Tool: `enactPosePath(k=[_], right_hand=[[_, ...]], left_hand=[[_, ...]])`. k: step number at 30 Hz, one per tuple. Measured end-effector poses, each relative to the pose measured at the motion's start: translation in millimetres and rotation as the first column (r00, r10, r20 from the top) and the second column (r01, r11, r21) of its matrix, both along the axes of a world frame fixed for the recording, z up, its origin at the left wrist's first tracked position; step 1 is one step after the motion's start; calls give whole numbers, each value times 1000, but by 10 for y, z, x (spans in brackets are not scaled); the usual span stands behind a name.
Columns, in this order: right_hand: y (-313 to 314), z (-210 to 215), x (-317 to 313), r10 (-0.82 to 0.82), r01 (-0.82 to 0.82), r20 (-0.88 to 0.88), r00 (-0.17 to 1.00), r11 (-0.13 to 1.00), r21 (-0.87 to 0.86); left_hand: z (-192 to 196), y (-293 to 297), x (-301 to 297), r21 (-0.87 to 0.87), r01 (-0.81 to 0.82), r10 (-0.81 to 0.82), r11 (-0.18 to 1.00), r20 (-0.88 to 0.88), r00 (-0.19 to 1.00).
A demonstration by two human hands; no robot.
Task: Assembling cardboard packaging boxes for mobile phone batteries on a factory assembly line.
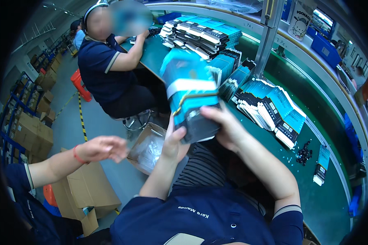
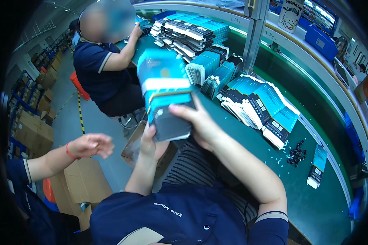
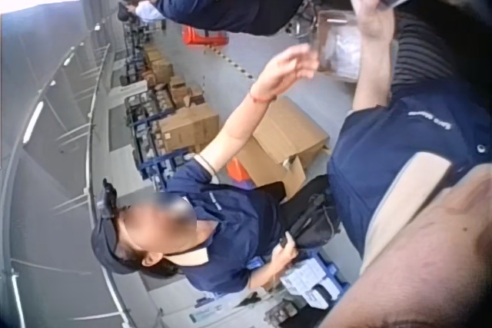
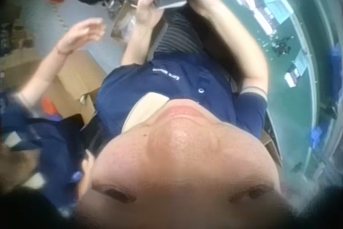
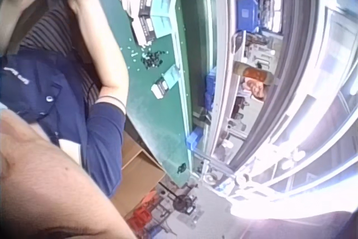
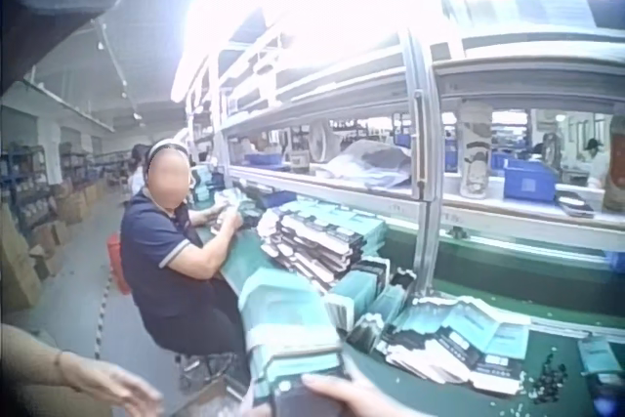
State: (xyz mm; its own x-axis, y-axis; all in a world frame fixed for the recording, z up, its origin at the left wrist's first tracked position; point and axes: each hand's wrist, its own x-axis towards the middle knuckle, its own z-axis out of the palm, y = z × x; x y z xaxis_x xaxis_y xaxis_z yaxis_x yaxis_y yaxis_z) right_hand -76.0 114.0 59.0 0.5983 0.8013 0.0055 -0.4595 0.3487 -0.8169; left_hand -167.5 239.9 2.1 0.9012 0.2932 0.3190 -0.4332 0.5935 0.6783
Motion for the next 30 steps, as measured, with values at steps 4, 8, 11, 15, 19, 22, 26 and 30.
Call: enactPosePath(k=[4,8,11,15,19,22,26,30], right_hand=[[-196,468,207,-300,304,61,952,951,-63],[-174,661,750,-513,508,-12,858,852,-126],[-137,583,1035,-605,617,141,784,784,-66],[-206,303,1017,-473,577,439,764,805,-136],[-365,78,1243,-462,680,599,654,705,-200],[-452,63,1160,-436,633,560,705,743,-218],[-703,62,1140,-333,703,721,608,648,-293],[-1226,88,1177,-219,685,749,625,614,-392]], left_hand=[[797,55,611,68,166,-165,984,-30,986],[1123,132,1368,376,127,-80,918,-138,987],[936,87,1789,573,-166,252,803,-73,965],[380,195,1948,649,-394,407,651,140,903],[420,4,1903,873,-410,475,265,253,843],[407,55,1882,888,-426,513,174,287,809],[372,158,1805,883,-412,514,224,252,820],[364,156,1816,893,-383,505,237,223,834]])
